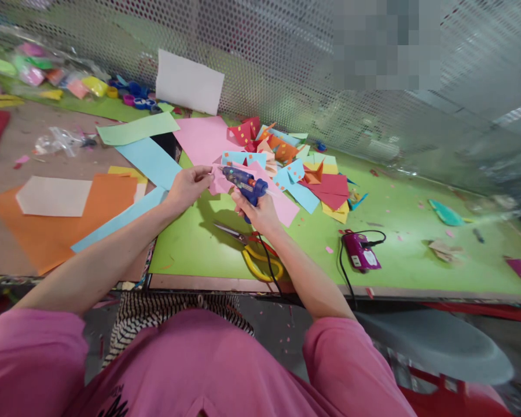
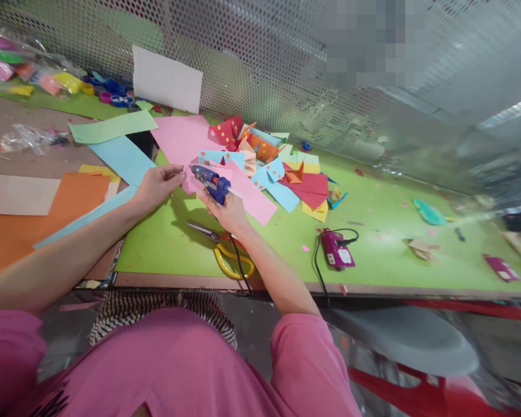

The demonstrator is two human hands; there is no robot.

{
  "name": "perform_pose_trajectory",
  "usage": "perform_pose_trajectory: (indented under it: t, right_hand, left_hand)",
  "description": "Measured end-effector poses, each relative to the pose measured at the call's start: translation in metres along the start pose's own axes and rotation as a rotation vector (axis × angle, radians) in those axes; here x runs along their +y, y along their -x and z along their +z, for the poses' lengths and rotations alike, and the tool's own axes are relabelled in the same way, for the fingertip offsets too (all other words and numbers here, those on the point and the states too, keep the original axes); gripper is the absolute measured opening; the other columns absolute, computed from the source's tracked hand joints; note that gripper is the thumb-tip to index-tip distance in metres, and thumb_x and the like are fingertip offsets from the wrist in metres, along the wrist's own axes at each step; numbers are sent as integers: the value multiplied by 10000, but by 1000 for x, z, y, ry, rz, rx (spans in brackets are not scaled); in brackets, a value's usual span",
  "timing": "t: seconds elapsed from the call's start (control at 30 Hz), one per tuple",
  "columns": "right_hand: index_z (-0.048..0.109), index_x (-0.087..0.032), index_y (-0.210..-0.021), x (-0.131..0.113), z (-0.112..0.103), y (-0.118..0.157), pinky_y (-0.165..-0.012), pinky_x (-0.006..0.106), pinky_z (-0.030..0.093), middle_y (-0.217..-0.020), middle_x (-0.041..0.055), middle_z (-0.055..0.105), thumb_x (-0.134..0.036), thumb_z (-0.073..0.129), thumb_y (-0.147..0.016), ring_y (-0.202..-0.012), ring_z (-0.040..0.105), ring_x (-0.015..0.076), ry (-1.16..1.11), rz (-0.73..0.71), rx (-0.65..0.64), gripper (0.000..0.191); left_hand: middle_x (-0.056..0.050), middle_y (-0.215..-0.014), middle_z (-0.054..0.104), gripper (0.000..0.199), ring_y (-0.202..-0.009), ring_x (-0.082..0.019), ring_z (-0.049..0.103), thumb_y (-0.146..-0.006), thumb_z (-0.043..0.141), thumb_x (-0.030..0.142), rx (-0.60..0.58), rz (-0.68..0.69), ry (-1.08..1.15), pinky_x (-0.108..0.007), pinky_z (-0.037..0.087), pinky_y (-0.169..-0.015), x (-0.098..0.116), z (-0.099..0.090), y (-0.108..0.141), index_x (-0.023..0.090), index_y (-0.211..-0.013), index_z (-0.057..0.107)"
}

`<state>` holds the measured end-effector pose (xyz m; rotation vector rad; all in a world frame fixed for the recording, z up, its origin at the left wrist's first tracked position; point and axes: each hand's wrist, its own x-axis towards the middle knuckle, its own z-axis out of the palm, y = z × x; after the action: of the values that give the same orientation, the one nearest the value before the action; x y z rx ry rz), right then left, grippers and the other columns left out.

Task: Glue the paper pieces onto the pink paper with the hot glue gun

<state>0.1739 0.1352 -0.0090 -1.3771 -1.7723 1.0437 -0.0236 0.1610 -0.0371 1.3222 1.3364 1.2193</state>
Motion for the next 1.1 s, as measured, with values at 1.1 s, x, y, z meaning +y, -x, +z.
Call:
perform_pose_trajectory:
  t: [1.1]
  right_hand:
    - [607, -233, -860, -2, -61, 27, -650, 328, 444, -767, 26, 610, -816, 574, -805, -696, 570, 194, 263, -153, 136, 587]
  left_hand:
    - [-27, -761, 729, 348, -495, -75, 441, -766, 674, 310, 15, -24, 67, -195, 350, -448, -11, 3, -5, 123, -1037, 784]
